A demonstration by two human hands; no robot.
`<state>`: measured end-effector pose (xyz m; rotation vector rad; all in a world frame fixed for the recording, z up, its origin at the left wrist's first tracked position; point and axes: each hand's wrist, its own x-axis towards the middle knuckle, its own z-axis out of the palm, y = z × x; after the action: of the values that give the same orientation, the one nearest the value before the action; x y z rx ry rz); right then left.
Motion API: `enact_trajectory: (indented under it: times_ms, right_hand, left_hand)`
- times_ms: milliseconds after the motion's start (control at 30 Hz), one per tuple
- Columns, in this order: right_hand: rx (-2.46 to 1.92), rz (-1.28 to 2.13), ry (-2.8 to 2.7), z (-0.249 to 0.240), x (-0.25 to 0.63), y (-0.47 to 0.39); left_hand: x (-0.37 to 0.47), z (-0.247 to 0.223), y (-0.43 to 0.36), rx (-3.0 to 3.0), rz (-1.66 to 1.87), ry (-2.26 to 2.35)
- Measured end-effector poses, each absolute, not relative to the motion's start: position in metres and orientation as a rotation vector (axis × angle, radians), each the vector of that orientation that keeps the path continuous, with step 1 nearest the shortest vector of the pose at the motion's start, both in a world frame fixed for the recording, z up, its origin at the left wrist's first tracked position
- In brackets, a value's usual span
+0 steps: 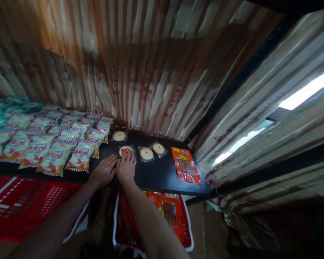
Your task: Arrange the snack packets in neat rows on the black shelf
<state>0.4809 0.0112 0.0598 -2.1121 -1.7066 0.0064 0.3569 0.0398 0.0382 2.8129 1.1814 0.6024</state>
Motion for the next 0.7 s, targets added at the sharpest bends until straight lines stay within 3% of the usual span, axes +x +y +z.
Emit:
enact_trajectory:
  times_ms: [333, 700]
  right_hand:
    - [-2.109, 0.006, -1.727, 0.061, 0.483, 0.011]
    - [-2.022, -0.040, -1.751, 0.054, 0.489, 0.014]
  left_hand:
    - [0.362, 0.043, 0.032, 2.797, 0.668, 1.204]
    - [0.369, 0.064, 0.024, 2.685, 0.483, 1.307]
